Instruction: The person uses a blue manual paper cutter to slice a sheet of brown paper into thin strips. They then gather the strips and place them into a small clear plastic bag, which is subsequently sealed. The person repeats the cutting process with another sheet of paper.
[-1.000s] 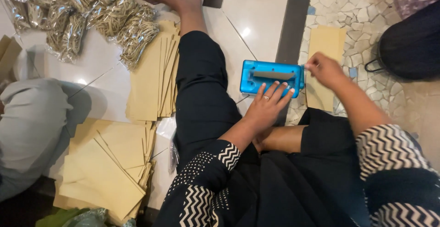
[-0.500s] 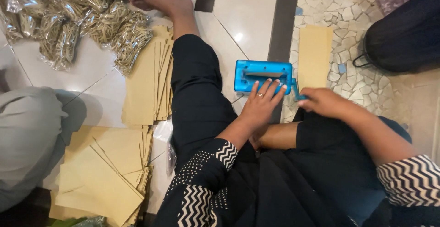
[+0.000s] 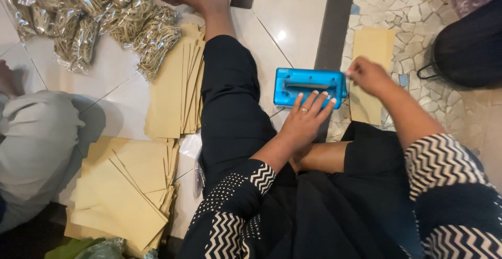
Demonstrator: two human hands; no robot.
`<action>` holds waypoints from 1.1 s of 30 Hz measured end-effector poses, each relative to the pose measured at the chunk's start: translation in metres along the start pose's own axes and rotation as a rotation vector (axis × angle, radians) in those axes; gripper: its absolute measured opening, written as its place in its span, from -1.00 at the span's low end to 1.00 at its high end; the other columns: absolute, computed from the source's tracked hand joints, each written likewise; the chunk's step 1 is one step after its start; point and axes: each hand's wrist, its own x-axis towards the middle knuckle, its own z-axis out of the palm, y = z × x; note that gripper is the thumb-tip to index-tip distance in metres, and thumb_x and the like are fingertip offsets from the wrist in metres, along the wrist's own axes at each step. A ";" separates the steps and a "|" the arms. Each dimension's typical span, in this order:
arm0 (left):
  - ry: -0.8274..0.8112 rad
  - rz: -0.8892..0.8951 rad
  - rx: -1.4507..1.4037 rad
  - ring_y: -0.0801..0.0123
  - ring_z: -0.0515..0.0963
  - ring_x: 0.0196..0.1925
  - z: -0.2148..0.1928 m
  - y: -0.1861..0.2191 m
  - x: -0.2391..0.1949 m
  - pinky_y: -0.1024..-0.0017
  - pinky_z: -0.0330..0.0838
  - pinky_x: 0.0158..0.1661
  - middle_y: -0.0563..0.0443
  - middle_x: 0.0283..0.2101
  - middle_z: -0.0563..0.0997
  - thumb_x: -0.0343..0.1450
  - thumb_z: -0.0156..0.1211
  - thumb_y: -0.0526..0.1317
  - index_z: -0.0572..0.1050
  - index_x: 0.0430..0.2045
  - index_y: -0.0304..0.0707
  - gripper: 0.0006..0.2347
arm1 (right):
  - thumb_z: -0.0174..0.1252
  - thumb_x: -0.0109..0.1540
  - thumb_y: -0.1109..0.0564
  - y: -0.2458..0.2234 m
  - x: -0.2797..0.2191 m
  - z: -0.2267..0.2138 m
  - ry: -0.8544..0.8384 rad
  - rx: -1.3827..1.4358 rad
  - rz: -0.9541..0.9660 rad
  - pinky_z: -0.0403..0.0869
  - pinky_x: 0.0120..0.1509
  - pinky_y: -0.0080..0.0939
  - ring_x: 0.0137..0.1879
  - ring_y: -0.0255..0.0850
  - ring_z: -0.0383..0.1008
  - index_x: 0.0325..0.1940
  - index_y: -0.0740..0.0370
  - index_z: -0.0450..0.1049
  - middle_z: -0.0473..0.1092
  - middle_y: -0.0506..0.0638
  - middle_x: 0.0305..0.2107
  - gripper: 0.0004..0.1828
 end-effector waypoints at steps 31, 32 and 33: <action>-0.039 -0.017 0.056 0.06 0.40 0.39 -0.002 0.002 0.000 -0.09 0.19 0.37 -0.11 0.29 0.43 0.47 -0.05 -0.33 0.36 0.28 0.00 -0.57 | -0.08 0.50 -0.25 0.029 0.020 0.034 -0.220 0.450 0.128 0.50 -0.39 -0.08 -0.38 -0.04 0.61 -0.04 0.26 0.51 0.54 0.22 -0.45 -0.47; -0.035 -0.009 0.056 0.06 0.40 0.39 -0.002 0.001 0.001 -0.09 0.19 0.36 -0.12 0.28 0.43 0.45 -0.03 -0.34 0.37 0.28 0.01 -0.56 | -0.22 0.49 -0.23 0.034 0.018 0.046 -0.250 0.259 0.084 0.50 -0.15 0.10 -0.17 0.12 0.60 0.02 0.30 0.53 0.55 0.34 -0.33 -0.41; -0.031 -0.001 0.055 0.05 0.40 0.38 -0.002 0.001 0.002 -0.09 0.19 0.36 -0.12 0.28 0.44 0.43 0.00 -0.34 0.38 0.27 0.01 -0.55 | -0.35 0.49 -0.22 0.040 0.015 0.057 -0.279 0.068 0.042 0.50 0.09 0.28 0.04 0.27 0.59 0.07 0.33 0.55 0.55 0.47 -0.21 -0.32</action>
